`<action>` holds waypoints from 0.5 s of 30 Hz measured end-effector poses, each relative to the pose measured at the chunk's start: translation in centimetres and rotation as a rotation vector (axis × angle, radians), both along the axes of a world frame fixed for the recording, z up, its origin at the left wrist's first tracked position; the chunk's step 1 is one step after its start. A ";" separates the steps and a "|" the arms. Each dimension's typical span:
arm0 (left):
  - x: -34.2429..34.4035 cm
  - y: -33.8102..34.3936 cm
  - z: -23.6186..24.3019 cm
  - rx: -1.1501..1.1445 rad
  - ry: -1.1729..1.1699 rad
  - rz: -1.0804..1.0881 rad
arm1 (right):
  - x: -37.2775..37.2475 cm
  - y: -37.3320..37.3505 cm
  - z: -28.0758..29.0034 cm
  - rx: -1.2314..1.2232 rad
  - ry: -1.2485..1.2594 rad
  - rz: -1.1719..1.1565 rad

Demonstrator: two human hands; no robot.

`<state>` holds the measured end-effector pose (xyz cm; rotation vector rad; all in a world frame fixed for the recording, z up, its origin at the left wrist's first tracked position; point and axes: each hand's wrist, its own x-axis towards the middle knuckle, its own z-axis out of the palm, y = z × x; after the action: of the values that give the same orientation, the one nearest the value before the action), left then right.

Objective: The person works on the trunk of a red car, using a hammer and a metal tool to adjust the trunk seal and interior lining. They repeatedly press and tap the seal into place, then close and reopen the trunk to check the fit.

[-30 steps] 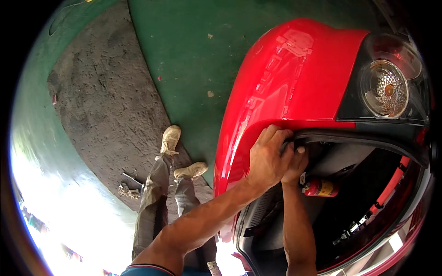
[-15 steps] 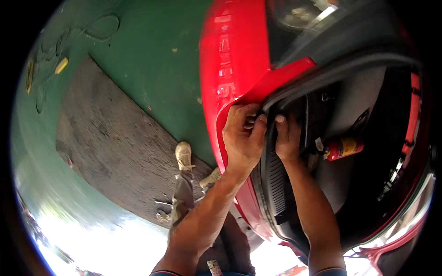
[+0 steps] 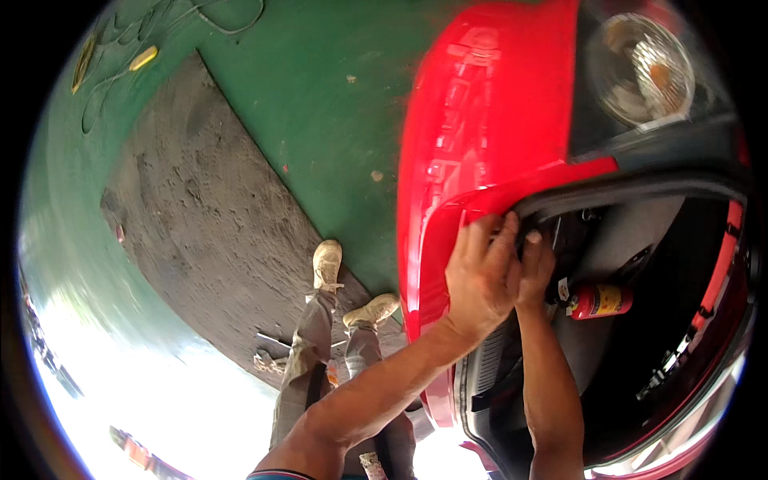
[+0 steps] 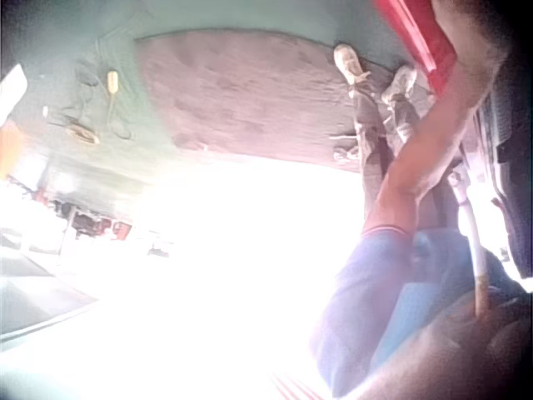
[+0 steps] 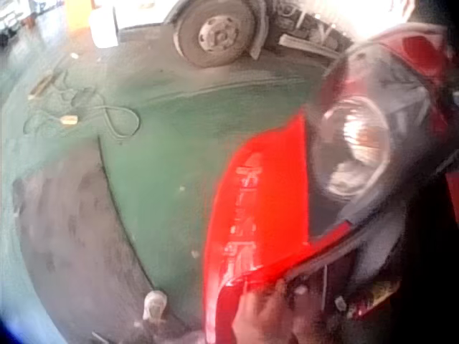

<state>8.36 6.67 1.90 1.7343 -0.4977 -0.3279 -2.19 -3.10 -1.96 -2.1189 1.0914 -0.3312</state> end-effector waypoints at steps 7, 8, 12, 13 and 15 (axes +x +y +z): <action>-0.2 0.1 -0.5 -0.003 0.028 0.023 | -0.9 0.0 -0.4 -0.079 0.139 0.029; -0.1 0.4 -0.8 -0.006 0.040 0.010 | -0.7 -0.1 -0.3 -0.066 0.121 0.044; 0.9 0.5 -0.6 -0.026 0.137 -0.054 | 0.6 0.0 0.9 0.054 -0.015 -0.029; 1.4 0.6 -0.5 -0.031 0.152 -0.068 | 0.8 0.0 1.0 0.059 -0.033 -0.040; 2.1 1.5 0.2 -0.031 0.240 -0.123 | 0.9 -0.1 1.7 -0.029 0.003 -0.023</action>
<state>10.44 8.18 2.10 1.6114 -0.4326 -0.6051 -1.25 -3.23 -0.30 -2.1343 1.1198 -0.3573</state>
